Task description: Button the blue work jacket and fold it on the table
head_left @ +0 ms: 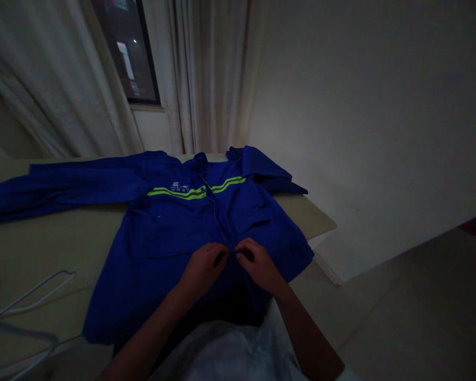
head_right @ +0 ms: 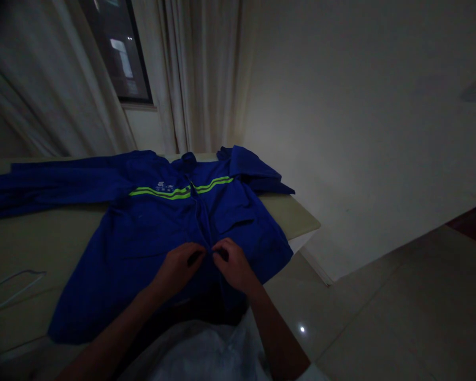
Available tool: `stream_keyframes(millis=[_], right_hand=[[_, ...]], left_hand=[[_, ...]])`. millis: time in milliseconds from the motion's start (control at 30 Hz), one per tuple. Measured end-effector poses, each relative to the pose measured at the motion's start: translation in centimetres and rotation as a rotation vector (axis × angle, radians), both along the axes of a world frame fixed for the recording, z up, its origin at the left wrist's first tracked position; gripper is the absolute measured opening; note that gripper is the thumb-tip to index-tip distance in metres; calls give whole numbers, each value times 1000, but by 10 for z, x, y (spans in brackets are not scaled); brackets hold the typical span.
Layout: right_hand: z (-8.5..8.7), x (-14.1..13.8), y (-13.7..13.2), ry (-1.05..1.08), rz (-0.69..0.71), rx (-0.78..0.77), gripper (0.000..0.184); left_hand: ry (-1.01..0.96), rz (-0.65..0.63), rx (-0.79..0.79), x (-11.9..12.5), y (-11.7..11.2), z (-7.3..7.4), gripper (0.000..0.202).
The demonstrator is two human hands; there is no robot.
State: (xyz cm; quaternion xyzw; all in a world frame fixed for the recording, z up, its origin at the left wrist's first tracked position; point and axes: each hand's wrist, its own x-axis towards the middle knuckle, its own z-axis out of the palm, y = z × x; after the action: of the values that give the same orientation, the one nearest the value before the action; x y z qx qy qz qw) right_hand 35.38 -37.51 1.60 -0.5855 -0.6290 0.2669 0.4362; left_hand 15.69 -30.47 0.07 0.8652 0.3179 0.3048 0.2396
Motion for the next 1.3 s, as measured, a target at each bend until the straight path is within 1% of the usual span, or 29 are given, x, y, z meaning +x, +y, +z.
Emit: stream_keyframes(millis=[167,367,500,633,733,833,933,1067,1167,1233,1300], right_hand=[[-1,0,1,35,13,3,16],[7,-13,-6,-109,-51,80,23],[12,-21,-9,-148,-69,97,25],[15,-15,-7,-95,-22,40,17],[13,-4,-2,-39,51,-4,18],[9,1,3,-29,56,-25,18],[10,-3,5,-75,34,-25,18],[21,-10,6,-217,12,-38,20],[26,-10,7,-296,-17,-39,18],[27,-9,8,-262,-12,-26,14],[24,-9,9,-196,-3,-22,11]], left_hand=[[-20,-5,11,-1,0,-3,14],[-51,-5,61,-1,0,-3,15],[-21,2,97,-1,-2,-3,18],[10,40,114,-1,-4,-3,20],[6,-1,116,-1,-5,-4,29],[1,-60,73,-1,-4,-5,31],[-47,-26,-15,-2,-3,-2,28],[-96,9,-167,-4,1,4,24],[-136,51,-226,-6,3,6,22],[-182,64,-248,-7,4,5,21],[-213,52,-261,-8,5,2,20]])
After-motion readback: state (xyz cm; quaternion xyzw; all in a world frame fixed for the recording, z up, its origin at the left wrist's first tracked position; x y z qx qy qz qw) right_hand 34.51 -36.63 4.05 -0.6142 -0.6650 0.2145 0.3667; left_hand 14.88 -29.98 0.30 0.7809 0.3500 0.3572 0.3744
